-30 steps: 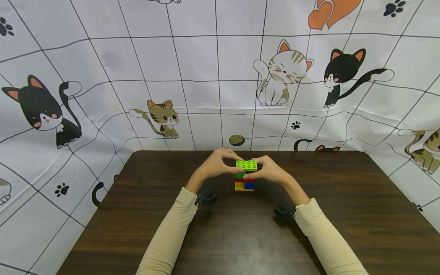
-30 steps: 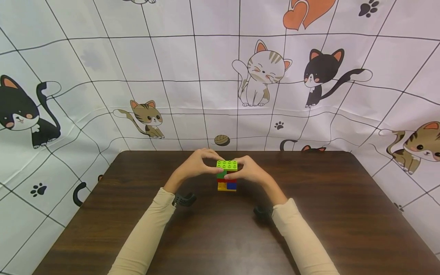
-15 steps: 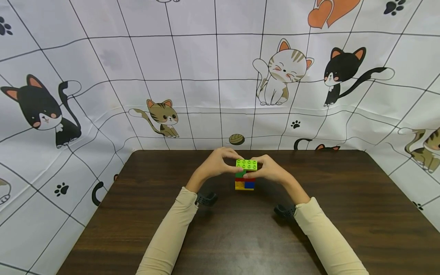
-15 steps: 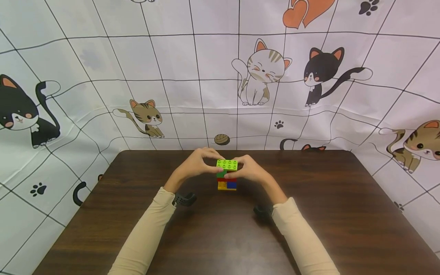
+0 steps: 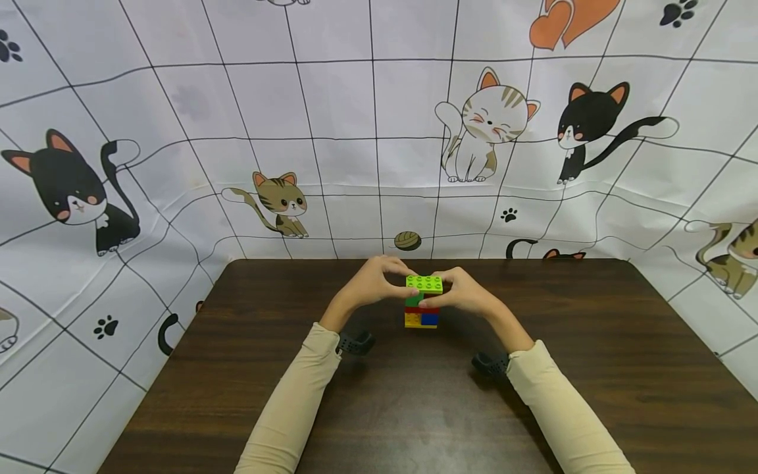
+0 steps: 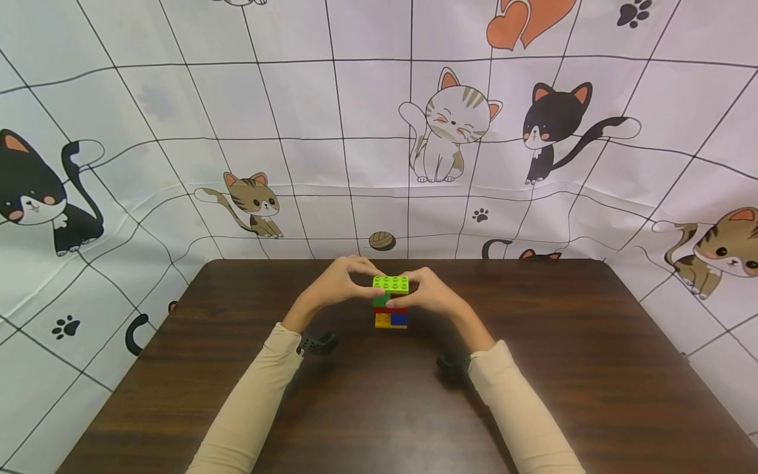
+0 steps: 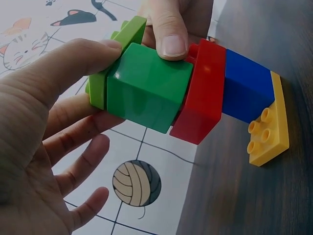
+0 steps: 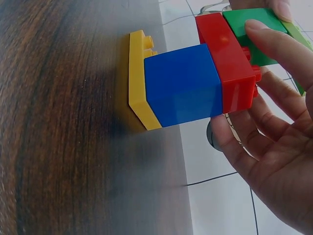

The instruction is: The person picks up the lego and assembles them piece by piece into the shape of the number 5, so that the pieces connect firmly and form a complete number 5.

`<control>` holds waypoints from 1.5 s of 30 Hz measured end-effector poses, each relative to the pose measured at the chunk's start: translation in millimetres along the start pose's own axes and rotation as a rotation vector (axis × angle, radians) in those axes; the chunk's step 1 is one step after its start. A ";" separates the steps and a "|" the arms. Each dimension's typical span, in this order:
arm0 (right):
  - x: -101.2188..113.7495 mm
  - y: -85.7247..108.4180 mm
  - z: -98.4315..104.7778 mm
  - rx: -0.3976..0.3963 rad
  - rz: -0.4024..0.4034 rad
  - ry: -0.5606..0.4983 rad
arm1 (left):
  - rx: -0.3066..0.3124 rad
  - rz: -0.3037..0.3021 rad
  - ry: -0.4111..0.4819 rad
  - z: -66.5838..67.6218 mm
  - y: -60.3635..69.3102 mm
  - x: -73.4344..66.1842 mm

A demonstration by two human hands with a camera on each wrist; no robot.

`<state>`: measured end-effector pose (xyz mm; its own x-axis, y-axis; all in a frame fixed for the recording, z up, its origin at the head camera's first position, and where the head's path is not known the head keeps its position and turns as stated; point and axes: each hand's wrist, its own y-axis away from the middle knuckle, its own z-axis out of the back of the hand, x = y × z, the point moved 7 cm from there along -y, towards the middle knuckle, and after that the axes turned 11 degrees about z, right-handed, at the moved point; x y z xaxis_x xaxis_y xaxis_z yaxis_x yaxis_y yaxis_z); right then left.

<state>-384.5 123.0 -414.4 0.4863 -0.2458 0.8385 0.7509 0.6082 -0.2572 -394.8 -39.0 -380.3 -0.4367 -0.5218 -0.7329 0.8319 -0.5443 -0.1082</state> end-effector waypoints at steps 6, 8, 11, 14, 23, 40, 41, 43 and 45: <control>0.2 0.1 0.0 0.001 0.004 -0.001 | -0.005 0.001 -0.017 -0.2 0.0 0.6; -0.3 0.2 0.1 0.001 0.004 0.000 | -0.003 0.005 -0.020 -0.3 -0.1 0.9; -0.9 0.3 0.1 0.003 0.003 0.003 | -0.002 0.008 -0.023 0.0 0.4 0.7; -1.5 0.3 0.3 0.002 0.003 0.003 | -0.003 0.006 -0.026 0.3 0.9 0.0; -1.2 0.3 -0.3 0.007 0.012 -0.003 | -0.006 0.016 -0.014 0.0 0.9 -0.7; -0.4 0.6 -1.0 0.010 0.024 0.012 | -0.022 0.016 -0.001 -1.9 1.9 -0.9; -0.4 0.6 -0.8 0.010 0.024 0.014 | -0.022 0.015 -0.002 -1.8 2.1 -1.2; -0.1 0.6 -0.6 0.010 0.023 0.016 | -0.021 0.012 -0.001 -1.9 2.0 -1.6; 0.1 0.6 -0.5 0.010 0.022 0.017 | -0.023 0.009 -0.002 -1.7 1.9 -1.8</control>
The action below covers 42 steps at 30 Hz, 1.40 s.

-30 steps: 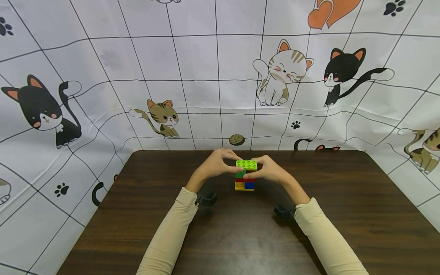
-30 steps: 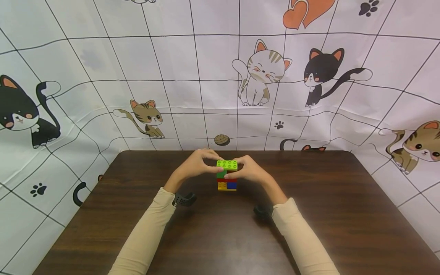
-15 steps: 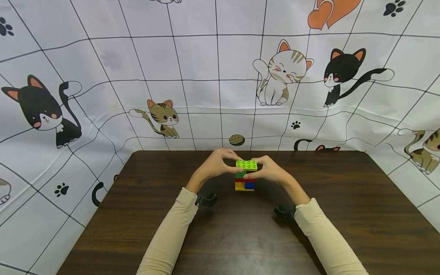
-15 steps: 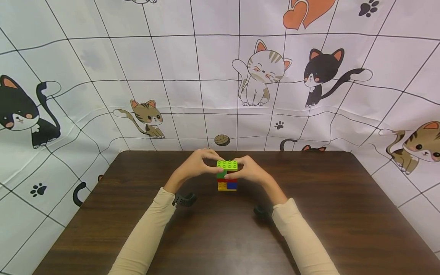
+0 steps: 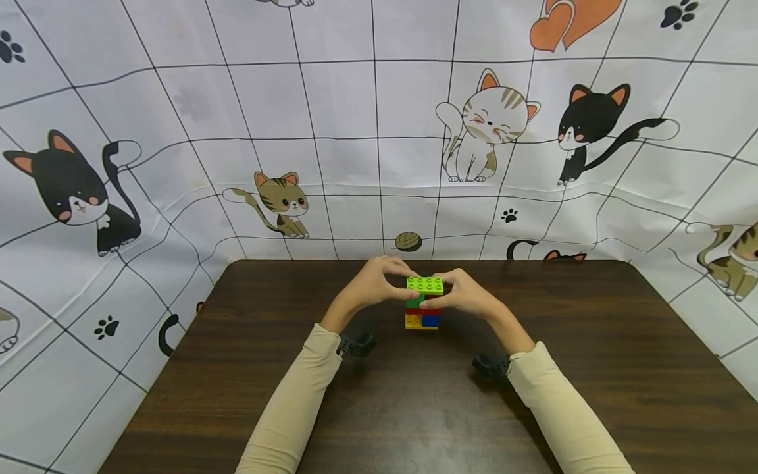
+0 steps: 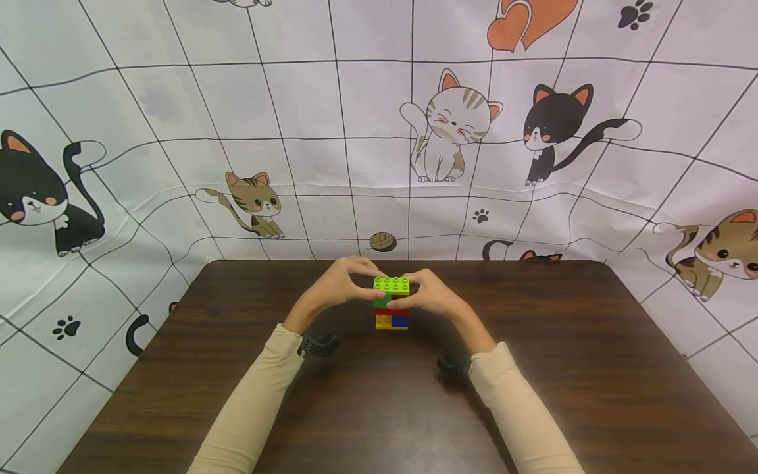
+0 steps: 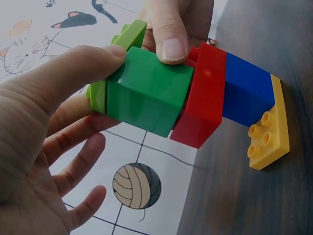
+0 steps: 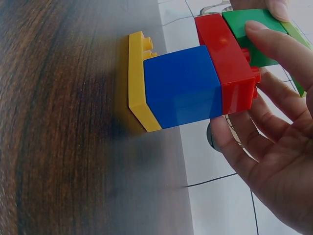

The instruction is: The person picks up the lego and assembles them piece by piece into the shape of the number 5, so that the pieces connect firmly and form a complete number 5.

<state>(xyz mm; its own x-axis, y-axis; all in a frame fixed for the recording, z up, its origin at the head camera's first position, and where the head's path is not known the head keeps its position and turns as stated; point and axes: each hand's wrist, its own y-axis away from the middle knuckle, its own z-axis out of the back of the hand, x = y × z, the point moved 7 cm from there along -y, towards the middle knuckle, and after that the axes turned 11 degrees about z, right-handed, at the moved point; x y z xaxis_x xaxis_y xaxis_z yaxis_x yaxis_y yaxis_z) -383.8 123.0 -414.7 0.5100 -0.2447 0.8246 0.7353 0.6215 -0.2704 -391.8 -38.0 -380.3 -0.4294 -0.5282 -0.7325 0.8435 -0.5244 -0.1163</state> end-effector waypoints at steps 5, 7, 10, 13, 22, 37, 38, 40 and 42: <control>-0.1 -0.2 -0.1 0.001 0.001 -0.004 | -0.005 -0.010 -0.007 0.0 -0.4 -0.1; -0.9 -0.4 -0.2 0.002 0.004 -0.007 | -0.004 -0.014 -0.004 -0.1 -0.4 -0.2; -1.1 -0.4 -0.1 0.001 0.002 -0.009 | 0.000 -0.016 0.002 -0.1 -0.4 0.1; -0.3 0.1 -0.2 0.000 -0.006 -0.012 | 0.005 -0.011 0.003 -0.2 -0.4 1.0; -0.6 0.3 -0.3 0.004 -0.017 -0.024 | 0.008 -0.005 -0.015 -0.9 -1.7 4.6; -0.1 -0.5 0.1 0.001 -0.005 -0.023 | 0.028 0.007 0.014 -0.8 -3.0 6.9; -0.5 -0.7 0.1 0.002 -0.004 -0.024 | 0.029 0.007 0.022 -0.7 -2.8 6.9; -1.0 -0.8 -0.2 0.001 -0.004 -0.027 | 0.029 0.010 0.035 -0.8 -2.6 7.0; -1.2 -0.7 -0.6 0.001 -0.007 -0.029 | 0.027 0.011 0.045 -0.8 -2.4 6.9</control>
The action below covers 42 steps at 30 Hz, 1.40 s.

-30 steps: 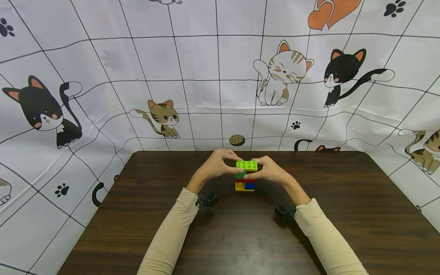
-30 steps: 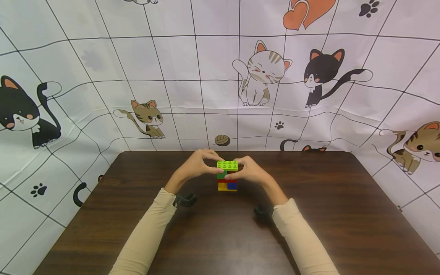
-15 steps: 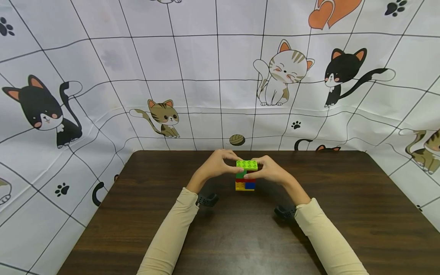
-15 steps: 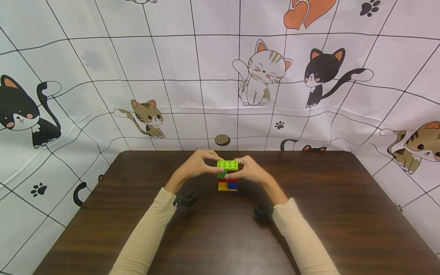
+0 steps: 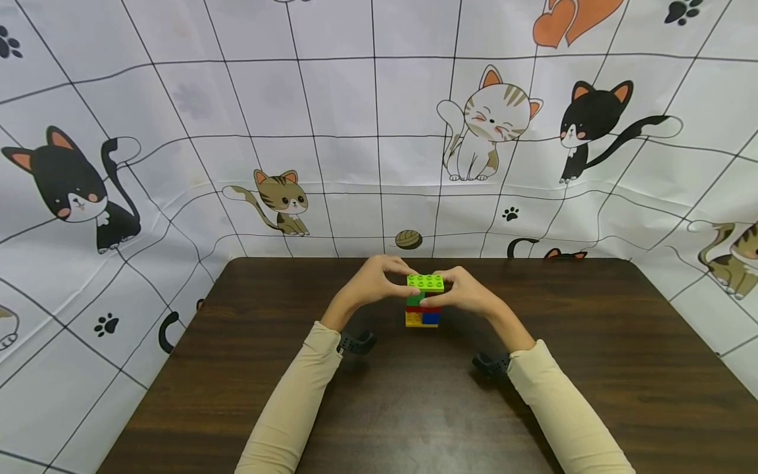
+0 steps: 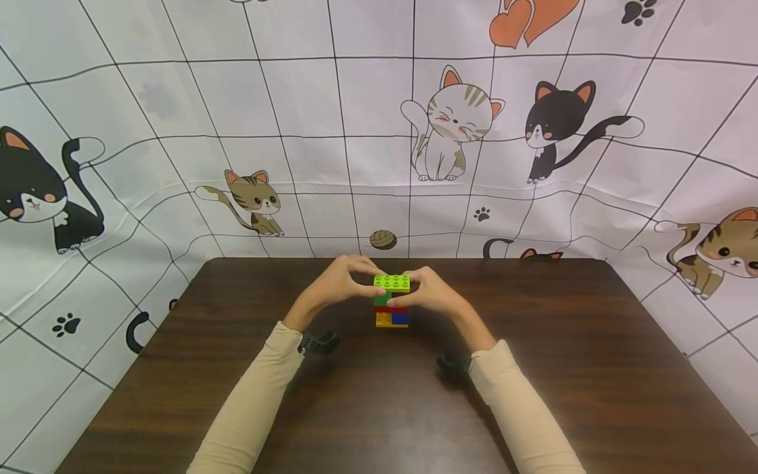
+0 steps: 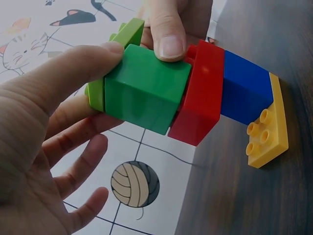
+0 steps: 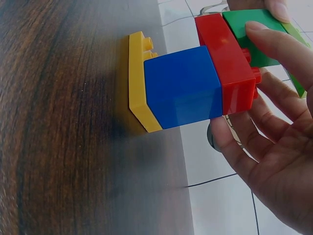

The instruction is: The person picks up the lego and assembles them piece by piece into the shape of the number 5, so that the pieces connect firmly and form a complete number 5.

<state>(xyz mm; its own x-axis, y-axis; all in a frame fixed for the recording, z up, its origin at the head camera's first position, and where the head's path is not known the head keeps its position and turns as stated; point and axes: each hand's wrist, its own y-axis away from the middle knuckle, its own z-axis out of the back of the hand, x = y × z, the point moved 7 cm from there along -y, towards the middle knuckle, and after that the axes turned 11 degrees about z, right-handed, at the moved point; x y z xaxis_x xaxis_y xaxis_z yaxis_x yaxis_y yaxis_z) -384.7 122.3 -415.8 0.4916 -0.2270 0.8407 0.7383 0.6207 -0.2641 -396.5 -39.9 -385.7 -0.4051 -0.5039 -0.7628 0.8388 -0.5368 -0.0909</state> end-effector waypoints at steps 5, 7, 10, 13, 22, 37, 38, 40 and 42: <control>0.0 -0.5 -0.4 0.001 -0.003 -0.003 | -0.021 0.011 -0.025 1.0 0.5 -0.3; -0.4 -0.6 -0.3 0.002 -0.001 -0.004 | -0.026 0.013 -0.033 1.1 0.7 -0.3; -0.1 -0.5 -0.4 0.001 -0.003 -0.003 | -0.031 0.012 -0.035 0.9 1.0 -0.5; 0.2 -0.3 -0.5 0.000 -0.006 0.001 | -0.033 0.009 -0.028 0.6 1.0 -0.4; -0.3 -1.0 -0.6 0.001 -0.005 0.007 | -0.019 0.009 -0.044 -0.8 -0.5 2.7; -0.4 -0.9 1.2 -0.009 0.004 0.029 | 0.014 -0.003 0.003 -0.9 -0.2 1.0; -0.4 -0.8 1.4 -0.013 0.009 0.028 | 0.018 -0.001 0.010 -1.0 -0.2 1.0; -0.6 -0.9 1.8 -0.020 0.022 0.017 | 0.022 0.004 0.018 -1.1 -0.3 0.9; -0.3 -1.2 2.1 -0.027 0.030 0.004 | 0.025 0.007 0.023 -1.1 -0.6 0.6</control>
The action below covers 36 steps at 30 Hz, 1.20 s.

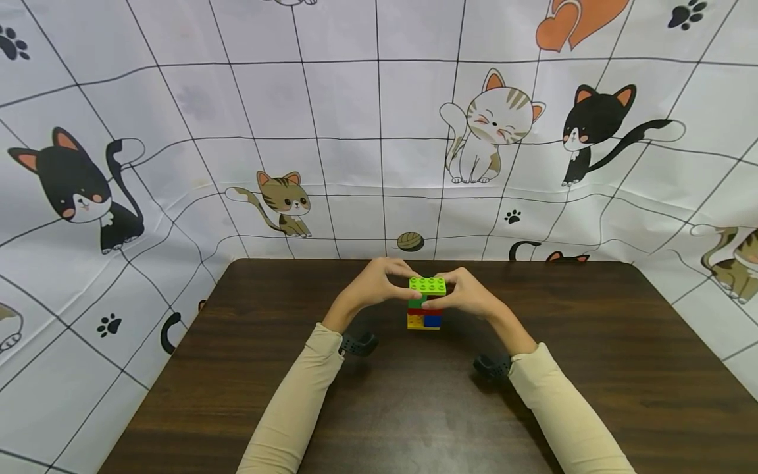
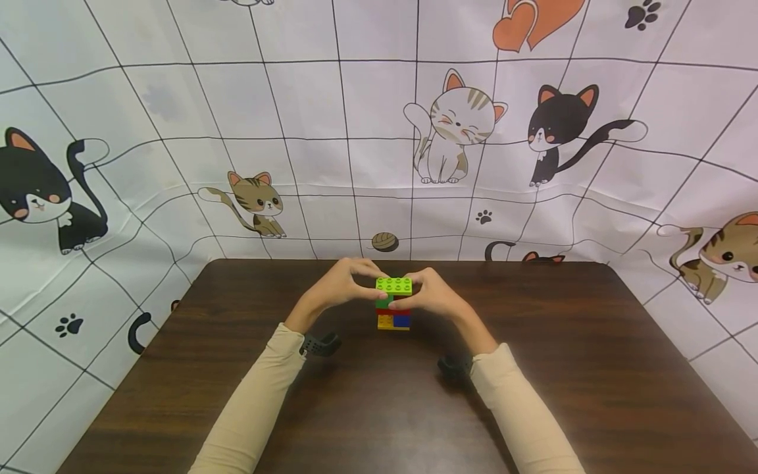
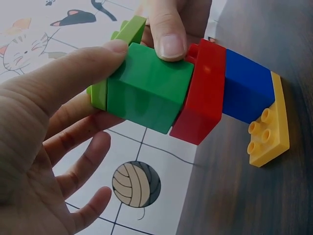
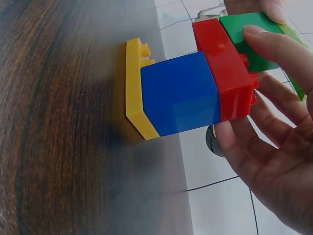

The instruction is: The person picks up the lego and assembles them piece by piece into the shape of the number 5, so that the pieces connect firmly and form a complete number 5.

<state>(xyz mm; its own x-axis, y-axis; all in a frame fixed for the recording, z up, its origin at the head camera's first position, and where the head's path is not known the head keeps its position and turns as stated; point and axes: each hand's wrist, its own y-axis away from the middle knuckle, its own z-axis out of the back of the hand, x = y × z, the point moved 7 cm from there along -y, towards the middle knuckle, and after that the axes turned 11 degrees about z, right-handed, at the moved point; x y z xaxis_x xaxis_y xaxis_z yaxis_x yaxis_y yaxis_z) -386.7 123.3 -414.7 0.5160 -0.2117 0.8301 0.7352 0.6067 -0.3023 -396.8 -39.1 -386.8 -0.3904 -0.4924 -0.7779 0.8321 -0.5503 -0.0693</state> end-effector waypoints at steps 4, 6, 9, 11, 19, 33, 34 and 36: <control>1.3 -0.2 0.0 -0.009 0.003 -0.009 | -0.002 0.001 -0.004 -0.3 0.6 -0.9; 2.4 -0.2 -0.1 -0.010 0.002 -0.010 | -0.005 0.002 -0.009 -0.3 1.0 -1.2; 4.2 -0.4 -0.1 -0.013 0.001 -0.015 | -0.009 0.001 -0.014 -0.2 0.9 -2.2; 5.2 -0.3 -0.3 -0.014 0.002 -0.024 | -0.012 -0.001 -0.014 -0.1 1.1 -3.0; 6.3 0.6 -1.0 -0.013 -0.001 -0.051 | -0.021 -0.004 -0.070 -1.2 1.6 -4.3; 4.7 1.3 0.3 -0.027 0.018 -0.084 | 0.001 -0.013 -0.087 -2.3 1.2 -5.1; 4.3 1.1 0.2 -0.024 0.018 -0.088 | 0.004 -0.009 -0.083 -2.0 1.5 -4.6; 4.2 0.6 -0.3 -0.021 0.009 -0.090 | 0.007 -0.005 -0.073 -1.5 2.3 -3.6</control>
<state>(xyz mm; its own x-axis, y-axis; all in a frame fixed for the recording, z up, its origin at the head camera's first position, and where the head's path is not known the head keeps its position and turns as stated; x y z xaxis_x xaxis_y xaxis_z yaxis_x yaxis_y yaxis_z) -384.0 122.6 -411.6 0.4821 -0.1363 0.8655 0.7400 0.5921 -0.3190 -392.9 -37.6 -385.1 -0.4224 -0.5375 -0.7298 0.8273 -0.5577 -0.0681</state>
